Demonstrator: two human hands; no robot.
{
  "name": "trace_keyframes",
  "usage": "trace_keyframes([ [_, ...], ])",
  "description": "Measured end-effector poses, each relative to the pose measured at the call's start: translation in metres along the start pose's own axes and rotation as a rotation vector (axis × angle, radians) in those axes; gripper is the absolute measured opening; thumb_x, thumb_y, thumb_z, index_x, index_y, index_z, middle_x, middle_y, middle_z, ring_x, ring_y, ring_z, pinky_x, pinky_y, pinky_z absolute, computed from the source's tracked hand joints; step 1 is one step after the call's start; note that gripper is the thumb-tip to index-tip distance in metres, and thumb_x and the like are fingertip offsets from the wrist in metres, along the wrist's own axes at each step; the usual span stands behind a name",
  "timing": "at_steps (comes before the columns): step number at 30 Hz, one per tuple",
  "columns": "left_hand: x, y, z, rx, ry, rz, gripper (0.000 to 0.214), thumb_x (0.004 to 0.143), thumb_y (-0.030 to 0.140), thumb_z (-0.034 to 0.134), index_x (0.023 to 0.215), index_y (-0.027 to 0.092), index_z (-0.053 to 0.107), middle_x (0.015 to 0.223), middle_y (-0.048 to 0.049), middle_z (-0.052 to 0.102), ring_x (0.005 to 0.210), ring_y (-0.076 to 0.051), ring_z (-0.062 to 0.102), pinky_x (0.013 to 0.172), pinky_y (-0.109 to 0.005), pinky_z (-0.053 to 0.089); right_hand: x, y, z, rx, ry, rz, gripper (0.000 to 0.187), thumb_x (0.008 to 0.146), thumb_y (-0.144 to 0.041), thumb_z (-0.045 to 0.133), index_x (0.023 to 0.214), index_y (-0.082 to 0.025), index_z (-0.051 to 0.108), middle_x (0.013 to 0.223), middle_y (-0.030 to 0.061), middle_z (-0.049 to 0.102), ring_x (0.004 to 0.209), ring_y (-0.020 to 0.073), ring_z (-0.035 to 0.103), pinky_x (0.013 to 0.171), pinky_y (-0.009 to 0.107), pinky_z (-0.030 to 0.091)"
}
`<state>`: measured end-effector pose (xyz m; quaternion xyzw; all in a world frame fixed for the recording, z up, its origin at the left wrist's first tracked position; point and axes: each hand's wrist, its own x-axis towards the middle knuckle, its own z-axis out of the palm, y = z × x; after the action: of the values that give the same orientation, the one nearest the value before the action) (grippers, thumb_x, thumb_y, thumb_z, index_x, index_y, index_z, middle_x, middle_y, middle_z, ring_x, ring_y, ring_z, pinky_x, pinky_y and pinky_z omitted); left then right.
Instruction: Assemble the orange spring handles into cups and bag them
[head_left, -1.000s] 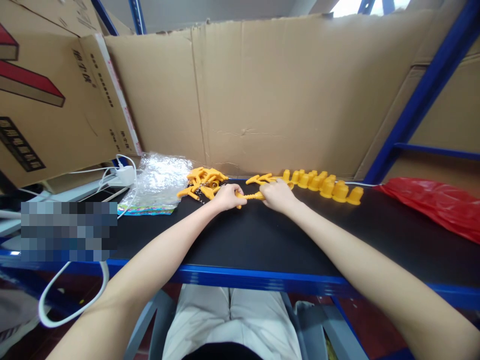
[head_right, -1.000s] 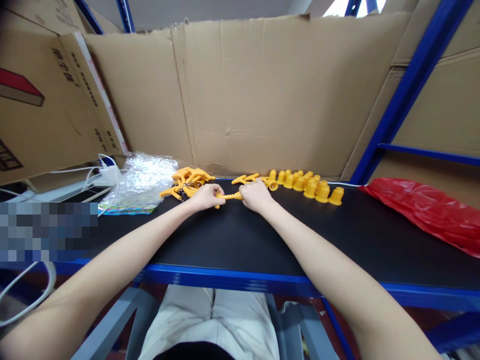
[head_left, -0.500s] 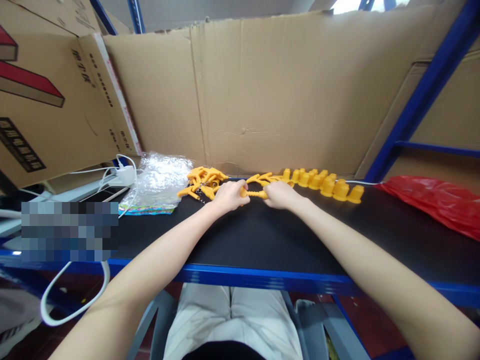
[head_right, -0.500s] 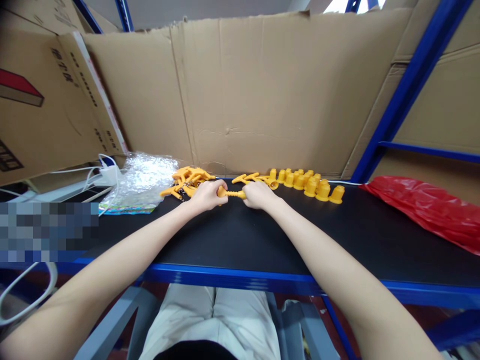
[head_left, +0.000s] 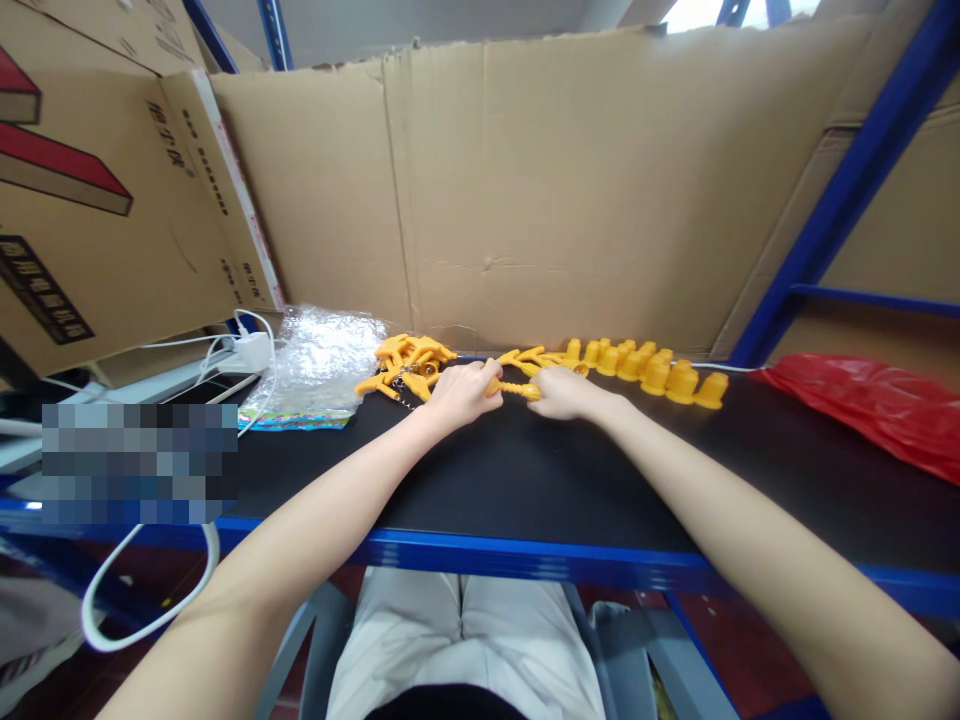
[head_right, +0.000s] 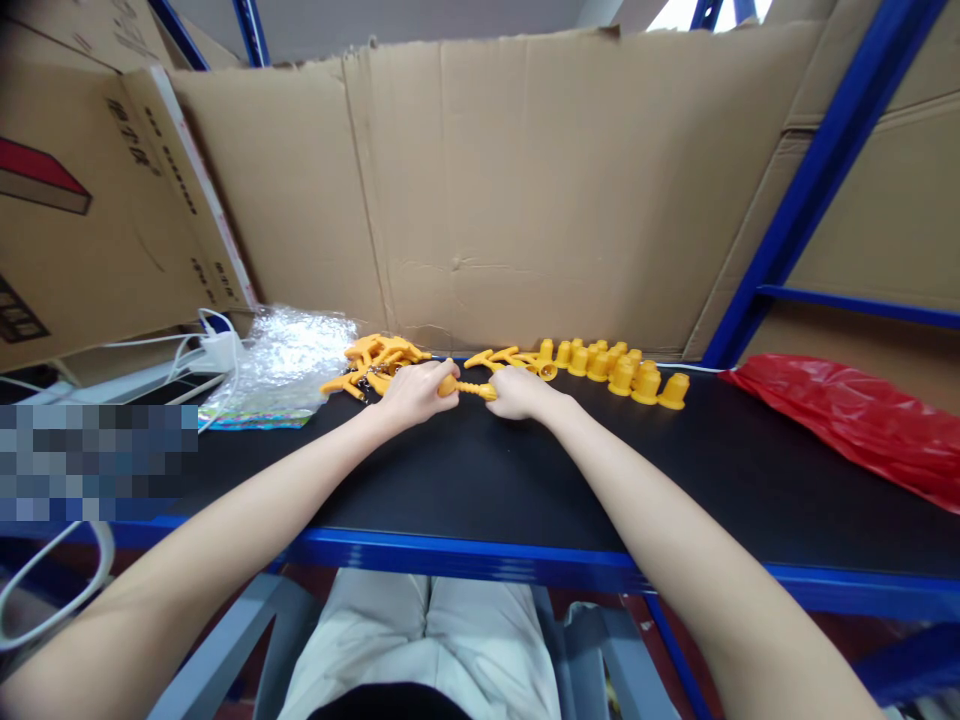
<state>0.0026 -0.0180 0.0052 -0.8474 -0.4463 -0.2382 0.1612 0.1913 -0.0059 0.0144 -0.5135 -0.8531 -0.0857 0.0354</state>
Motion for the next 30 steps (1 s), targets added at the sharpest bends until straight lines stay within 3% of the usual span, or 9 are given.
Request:
trace_keyframes([
  [15, 0.000, 0.000, 0.002, 0.052, 0.022, 0.067, 0.028, 0.077, 0.027, 0.047, 0.102, 0.017, 0.055, 0.091, -0.0087, 0.063, 0.075, -0.020, 0.061, 0.061, -0.028, 0.045, -0.003, -0.002, -0.008, 0.172, -0.121, 0.042, 0.014, 0.067, -0.022, 0.048, 0.059, -0.015, 0.056, 0.054, 0.0029, 0.052, 0.048, 0.0131, 0.047, 0.049, 0.025, 0.032],
  [23, 0.000, 0.003, -0.003, 0.019, -0.020, 0.021, 0.029, 0.076, 0.027, 0.049, 0.103, 0.021, 0.054, 0.095, -0.0067, 0.063, 0.078, -0.020, 0.061, 0.064, -0.028, 0.045, -0.004, -0.001, -0.003, 0.218, -0.084, 0.016, 0.015, 0.068, -0.020, 0.049, 0.053, -0.017, 0.048, 0.052, 0.0014, 0.050, 0.045, 0.0110, 0.044, 0.046, 0.024, 0.030],
  [26, 0.001, 0.000, -0.003, -0.020, -0.046, -0.016, 0.030, 0.074, 0.028, 0.051, 0.103, 0.023, 0.053, 0.096, -0.0049, 0.063, 0.081, -0.020, 0.061, 0.065, -0.028, 0.045, -0.003, 0.004, 0.004, 0.240, -0.013, -0.037, 0.014, 0.070, -0.025, 0.052, 0.059, -0.017, 0.050, 0.059, 0.0022, 0.054, 0.050, 0.0117, 0.046, 0.048, 0.024, 0.031],
  [30, 0.001, -0.017, 0.002, -0.056, -0.104, -0.120, 0.030, 0.072, 0.027, 0.052, 0.102, 0.024, 0.056, 0.093, -0.0038, 0.064, 0.083, -0.021, 0.061, 0.071, -0.029, 0.045, -0.002, 0.011, 0.011, 0.290, 0.087, -0.127, 0.020, 0.072, -0.030, 0.058, 0.086, -0.015, 0.056, 0.073, 0.0038, 0.059, 0.061, 0.0143, 0.052, 0.054, 0.025, 0.036],
])
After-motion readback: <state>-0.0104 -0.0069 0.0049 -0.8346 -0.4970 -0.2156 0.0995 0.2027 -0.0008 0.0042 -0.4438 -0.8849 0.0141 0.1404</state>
